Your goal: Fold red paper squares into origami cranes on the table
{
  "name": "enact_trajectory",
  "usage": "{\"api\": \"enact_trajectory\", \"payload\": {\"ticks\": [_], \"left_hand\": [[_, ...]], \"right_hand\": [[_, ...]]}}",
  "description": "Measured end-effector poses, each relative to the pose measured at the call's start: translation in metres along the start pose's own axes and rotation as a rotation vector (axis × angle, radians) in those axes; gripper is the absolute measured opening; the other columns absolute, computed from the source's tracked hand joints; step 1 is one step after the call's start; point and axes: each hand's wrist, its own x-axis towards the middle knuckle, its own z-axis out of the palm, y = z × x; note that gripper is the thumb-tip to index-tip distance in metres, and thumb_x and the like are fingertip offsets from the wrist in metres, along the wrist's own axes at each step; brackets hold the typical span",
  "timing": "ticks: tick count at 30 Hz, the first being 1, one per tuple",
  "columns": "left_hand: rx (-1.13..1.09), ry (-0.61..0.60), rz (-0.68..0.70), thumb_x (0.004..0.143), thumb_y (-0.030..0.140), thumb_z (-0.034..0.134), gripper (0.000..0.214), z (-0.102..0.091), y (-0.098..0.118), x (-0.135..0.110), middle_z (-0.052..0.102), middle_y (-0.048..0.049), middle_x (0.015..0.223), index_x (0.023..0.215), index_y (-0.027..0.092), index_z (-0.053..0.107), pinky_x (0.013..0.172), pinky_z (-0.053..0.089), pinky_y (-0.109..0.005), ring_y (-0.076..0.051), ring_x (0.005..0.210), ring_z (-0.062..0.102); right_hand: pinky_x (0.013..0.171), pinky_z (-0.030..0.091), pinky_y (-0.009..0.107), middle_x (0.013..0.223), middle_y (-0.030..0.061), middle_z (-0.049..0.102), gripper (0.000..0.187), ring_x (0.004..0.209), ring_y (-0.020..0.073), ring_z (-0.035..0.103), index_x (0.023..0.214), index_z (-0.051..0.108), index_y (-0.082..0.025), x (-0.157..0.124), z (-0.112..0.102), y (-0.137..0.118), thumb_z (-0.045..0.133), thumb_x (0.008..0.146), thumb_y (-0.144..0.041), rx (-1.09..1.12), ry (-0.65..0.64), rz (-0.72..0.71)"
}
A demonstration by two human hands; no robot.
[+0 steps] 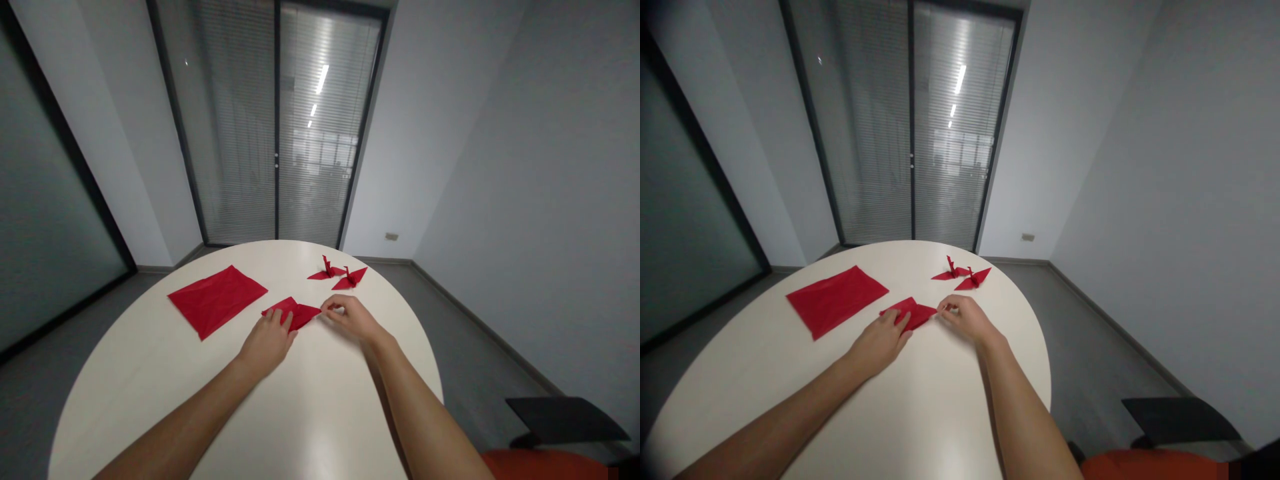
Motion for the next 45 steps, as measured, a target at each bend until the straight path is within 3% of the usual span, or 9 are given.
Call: {"api": "enact_trajectory", "payload": {"ticks": [3, 8, 14, 20, 24, 28, 33, 38, 45], "left_hand": [[-0.012, 0.006, -0.010, 0.101, 0.035, 0.041, 0.048, 0.002, 0.000, -0.001, 0.063, -0.0230, 0.122, 0.139, 0.008, 0.055, 0.091, 0.050, -0.044, -0.032, 0.108, 0.063], [-0.027, 0.046, 0.004, 0.101, 0.035, 0.042, 0.046, 0.008, -0.002, -0.001, 0.059, -0.0200, 0.137, 0.139, 0.012, 0.056, 0.101, 0.046, -0.045, -0.033, 0.122, 0.057], [-0.028, 0.045, -0.006, 0.101, 0.040, 0.041, 0.049, 0.010, -0.001, -0.002, 0.058, -0.0186, 0.140, 0.144, 0.019, 0.052, 0.102, 0.045, -0.049, -0.036, 0.127, 0.055], [-0.010, -0.002, -0.063, 0.100, 0.046, 0.041, 0.054, 0.004, 0.002, -0.004, 0.055, -0.0205, 0.143, 0.144, 0.017, 0.052, 0.105, 0.041, -0.056, -0.040, 0.128, 0.054], [-0.051, 0.036, -0.039, 0.100, 0.045, 0.041, 0.055, 0.007, 0.001, -0.005, 0.055, -0.0221, 0.142, 0.143, 0.013, 0.053, 0.111, 0.037, -0.055, -0.038, 0.134, 0.049], [-0.108, 0.046, -0.011, 0.100, 0.043, 0.040, 0.055, 0.013, -0.002, -0.005, 0.053, -0.0207, 0.145, 0.141, 0.008, 0.053, 0.109, 0.042, -0.048, -0.035, 0.134, 0.049], [-0.118, 0.052, 0.007, 0.100, 0.044, 0.041, 0.054, 0.014, -0.001, -0.005, 0.052, -0.0172, 0.147, 0.141, 0.011, 0.054, 0.107, 0.043, -0.050, -0.036, 0.133, 0.050], [-0.134, 0.059, 0.022, 0.099, 0.045, 0.043, 0.054, 0.011, 0.000, -0.006, 0.054, -0.0156, 0.146, 0.142, 0.013, 0.053, 0.107, 0.043, -0.051, -0.036, 0.132, 0.050], [-0.126, 0.054, 0.020, 0.099, 0.044, 0.043, 0.057, 0.008, 0.001, -0.006, 0.045, -0.0148, 0.153, 0.147, 0.013, 0.046, 0.109, 0.042, -0.051, -0.035, 0.137, 0.046]], "right_hand": [[0.079, 0.050, 0.030, 0.098, 0.0075, 0.074, 0.020, 0.086, 0.0198, 0.066, 0.102, 0.074, -0.019, 0.002, 0.002, -0.001, 0.069, 0.084, -0.024, -0.011, 0.010, -0.002], [0.075, 0.049, 0.029, 0.091, 0.0068, 0.074, 0.014, 0.078, 0.0176, 0.065, 0.094, 0.077, -0.020, 0.004, 0.004, -0.004, 0.067, 0.085, -0.023, -0.128, -0.046, -0.032], [0.068, 0.048, 0.027, 0.093, 0.0081, 0.076, 0.021, 0.074, 0.0179, 0.065, 0.097, 0.078, -0.018, 0.000, 0.003, 0.002, 0.062, 0.087, -0.027, -0.140, -0.068, 0.140], [0.065, 0.045, 0.025, 0.090, 0.0062, 0.077, 0.023, 0.072, 0.0170, 0.064, 0.096, 0.079, -0.018, -0.001, 0.002, 0.012, 0.062, 0.082, -0.023, -0.106, -0.107, 0.170], [0.062, 0.044, 0.025, 0.084, 0.0054, 0.076, 0.020, 0.067, 0.0164, 0.063, 0.090, 0.078, -0.017, -0.001, 0.006, 0.013, 0.062, 0.080, -0.022, -0.089, -0.084, 0.180], [0.062, 0.044, 0.026, 0.079, 0.0045, 0.075, 0.018, 0.068, 0.0166, 0.062, 0.088, 0.077, -0.016, -0.001, 0.012, 0.017, 0.061, 0.081, -0.023, 0.001, -0.056, 0.210], [0.057, 0.043, 0.024, 0.069, 0.0025, 0.069, 0.017, 0.061, 0.0141, 0.059, 0.080, 0.069, -0.015, 0.003, 0.026, 0.026, 0.064, 0.081, -0.031, 0.137, 0.052, 0.325], [0.054, 0.042, 0.023, 0.061, -0.0005, 0.065, 0.019, 0.054, 0.0120, 0.056, 0.073, 0.060, -0.017, 0.010, 0.039, 0.030, 0.075, 0.072, -0.030, 0.348, 0.135, 0.404], [0.048, 0.041, 0.022, 0.061, 0.0009, 0.068, 0.032, 0.051, 0.0120, 0.058, 0.082, 0.061, -0.016, 0.010, 0.033, 0.021, 0.084, 0.062, -0.027, 0.683, 0.191, 0.554]]}}
